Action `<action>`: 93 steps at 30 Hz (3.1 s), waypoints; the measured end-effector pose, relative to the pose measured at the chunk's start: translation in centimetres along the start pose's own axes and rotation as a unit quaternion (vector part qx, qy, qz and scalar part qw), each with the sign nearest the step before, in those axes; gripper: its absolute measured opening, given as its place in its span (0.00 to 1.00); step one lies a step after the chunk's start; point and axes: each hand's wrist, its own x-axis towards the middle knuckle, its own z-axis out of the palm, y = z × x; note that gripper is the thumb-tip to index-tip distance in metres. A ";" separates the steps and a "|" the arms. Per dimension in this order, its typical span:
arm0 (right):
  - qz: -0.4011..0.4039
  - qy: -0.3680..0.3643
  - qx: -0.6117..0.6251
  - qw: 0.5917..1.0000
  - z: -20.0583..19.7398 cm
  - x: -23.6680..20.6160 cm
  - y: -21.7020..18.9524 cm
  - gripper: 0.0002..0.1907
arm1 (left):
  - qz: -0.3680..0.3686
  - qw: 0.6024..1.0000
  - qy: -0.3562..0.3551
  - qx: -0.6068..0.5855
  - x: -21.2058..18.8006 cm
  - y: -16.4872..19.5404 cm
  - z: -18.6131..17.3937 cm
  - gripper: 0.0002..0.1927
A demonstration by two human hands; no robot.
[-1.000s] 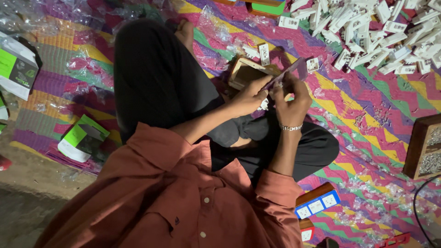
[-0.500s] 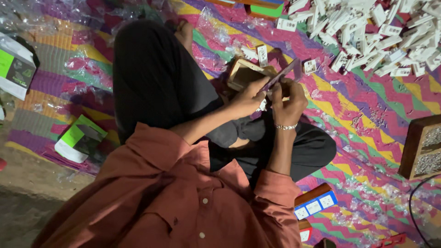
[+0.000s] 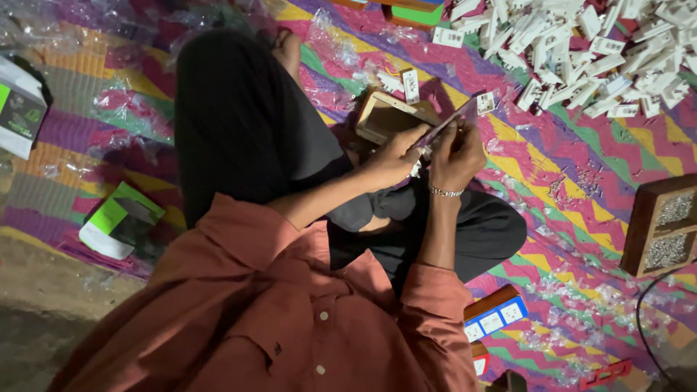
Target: The person sits on a colorful mat and assembles small white electrical components into a purple plastic frame. They pick up the components, place them into the frame, and secure them with screws using a screwdriver. The person repeats this process for multiple components.
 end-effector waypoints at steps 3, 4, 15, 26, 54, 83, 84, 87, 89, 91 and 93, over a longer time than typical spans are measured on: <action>-0.092 -0.055 0.038 0.994 0.0 -0.1 -0.1 0.06 | -0.016 1.000 0.005 0.013 0.2 -0.2 0.1 0.19; -0.076 -0.039 0.038 0.996 0.0 -0.1 -0.1 0.06 | -0.018 1.000 0.012 0.019 0.2 -0.3 0.0 0.19; -0.031 -0.031 0.046 0.998 0.3 -0.2 -0.2 0.02 | 0.037 0.998 0.043 -0.010 -0.1 -1.5 0.8 0.20; -0.059 -0.047 0.079 0.994 -0.1 -0.1 -0.1 0.03 | 0.014 0.999 0.031 -0.002 -0.1 -0.6 0.7 0.23; -0.048 -0.063 0.073 0.994 -0.2 -0.4 0.9 0.09 | 0.005 0.999 0.035 -0.004 -0.5 0.0 0.9 0.18; 0.009 -0.058 0.115 0.992 -0.1 -0.4 2.2 0.07 | 0.027 0.999 0.018 -0.017 -0.9 1.5 0.8 0.20; 0.011 -0.048 0.117 0.992 0.1 -0.3 2.2 0.07 | 0.068 0.997 0.022 -0.015 -0.9 1.6 1.0 0.21; 0.047 -0.050 0.107 0.992 0.0 -0.4 2.3 0.07 | 0.011 0.999 0.011 -0.049 -0.9 1.8 1.0 0.20; -0.012 -0.061 0.117 0.991 -0.4 -0.7 2.3 0.09 | -0.019 0.998 0.002 -0.062 -0.9 1.8 0.9 0.17; -0.027 -0.070 0.128 0.989 -0.6 -0.8 2.2 0.09 | 0.009 0.999 0.005 -0.052 -0.8 1.8 0.7 0.16; 0.005 -0.085 0.138 0.987 -0.5 -0.8 2.2 0.08 | -0.028 0.999 0.015 -0.029 -0.8 1.6 0.7 0.16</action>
